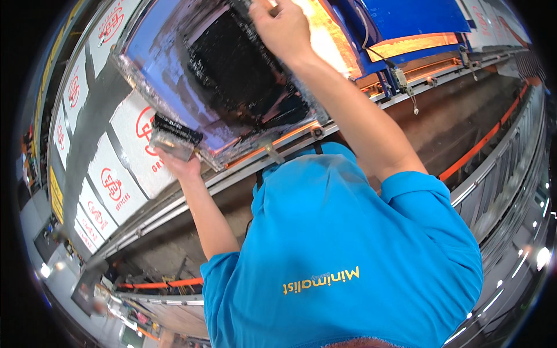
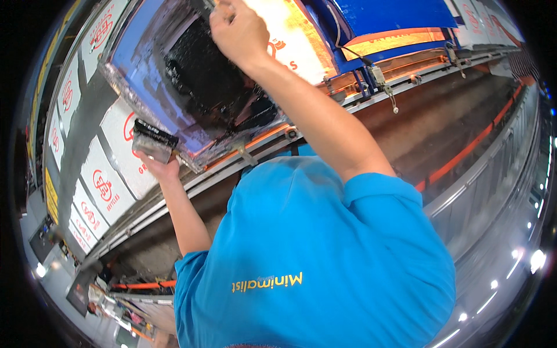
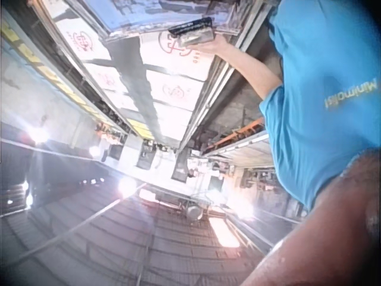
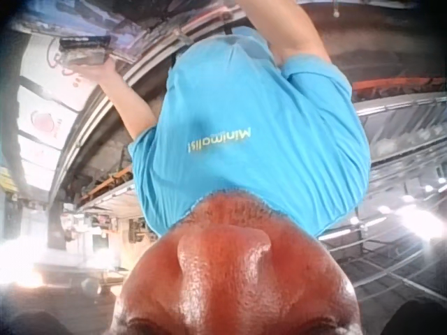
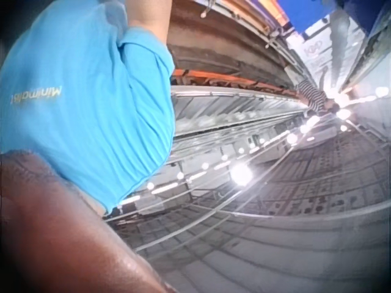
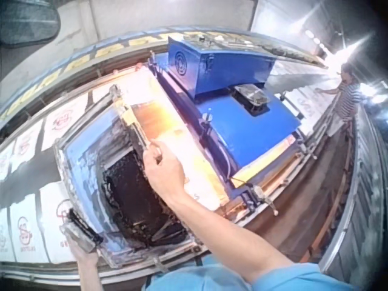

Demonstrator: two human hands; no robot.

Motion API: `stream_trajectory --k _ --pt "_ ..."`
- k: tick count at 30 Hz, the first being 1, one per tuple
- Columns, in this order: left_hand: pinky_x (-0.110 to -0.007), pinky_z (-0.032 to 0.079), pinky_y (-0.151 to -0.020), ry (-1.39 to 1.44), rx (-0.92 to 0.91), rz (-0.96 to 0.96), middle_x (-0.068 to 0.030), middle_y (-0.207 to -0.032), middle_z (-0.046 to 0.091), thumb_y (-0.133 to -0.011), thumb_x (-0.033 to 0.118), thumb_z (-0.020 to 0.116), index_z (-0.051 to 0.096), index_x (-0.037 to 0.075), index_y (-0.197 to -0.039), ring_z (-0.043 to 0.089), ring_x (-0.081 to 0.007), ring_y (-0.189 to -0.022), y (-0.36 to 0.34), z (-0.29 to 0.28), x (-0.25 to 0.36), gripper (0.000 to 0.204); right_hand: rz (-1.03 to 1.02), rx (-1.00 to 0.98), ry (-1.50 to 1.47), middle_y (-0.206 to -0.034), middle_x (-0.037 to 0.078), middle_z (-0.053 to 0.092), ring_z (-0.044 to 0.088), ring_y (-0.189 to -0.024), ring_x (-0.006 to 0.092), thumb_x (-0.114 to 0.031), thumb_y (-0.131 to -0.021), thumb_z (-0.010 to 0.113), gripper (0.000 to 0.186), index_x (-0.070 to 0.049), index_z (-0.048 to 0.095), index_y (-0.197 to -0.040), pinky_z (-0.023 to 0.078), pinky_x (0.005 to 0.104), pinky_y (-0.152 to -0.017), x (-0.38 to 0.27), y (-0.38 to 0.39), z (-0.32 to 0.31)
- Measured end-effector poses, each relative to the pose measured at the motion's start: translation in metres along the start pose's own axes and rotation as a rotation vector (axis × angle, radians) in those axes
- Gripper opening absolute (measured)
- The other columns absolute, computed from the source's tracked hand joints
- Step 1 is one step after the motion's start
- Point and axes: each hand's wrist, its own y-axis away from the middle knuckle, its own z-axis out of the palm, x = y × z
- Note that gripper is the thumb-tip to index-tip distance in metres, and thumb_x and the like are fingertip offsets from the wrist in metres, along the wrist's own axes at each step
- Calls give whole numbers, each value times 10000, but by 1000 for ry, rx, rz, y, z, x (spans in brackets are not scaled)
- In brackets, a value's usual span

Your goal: The person uses a squeegee to spread black ink across a screen printing frame over a white t-shirt. They repeatedly pull the squeegee across the screen to ensure even ink coverage, then lift the frame to reveal the printed design.

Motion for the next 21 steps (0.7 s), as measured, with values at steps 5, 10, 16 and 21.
stream_trajectory --k 5,10,16,21 --pt "-494 505 -1067 -33 31 -122 15 -1497 616 -1030 675 574 542 267 -1519 587 -272 -1340 -9 8 4 638 -112 67 -67 -973 220 764 744 -929 307 -312 -1024 645 425 -2 704 -1309 572 406 -889 22 -26 15" --pt "-506 489 -1120 -124 -22 -141 -36 -1462 647 -1080 635 521 548 219 -1519 599 -290 -1353 -24 12 -1 605 130 -8 24 -1137 281 770 753 -1089 380 -322 -1000 647 442 6 722 -1287 560 447 -963 41 -33 17" --pt "-526 466 -1159 -151 25 -123 -39 -1469 638 -1072 639 543 540 188 -1525 597 -293 -1352 -17 15 7 639 119 46 273 -1100 226 785 757 -1022 361 -360 -996 702 404 -59 759 -1259 566 439 -910 109 -33 33" --pt "-523 493 -1116 -100 8 -114 -27 -1486 622 -1063 648 558 545 207 -1514 601 -278 -1342 6 15 20 631 177 23 283 -985 182 777 733 -874 305 -374 -998 707 415 -82 751 -1290 559 421 -831 146 -23 30"
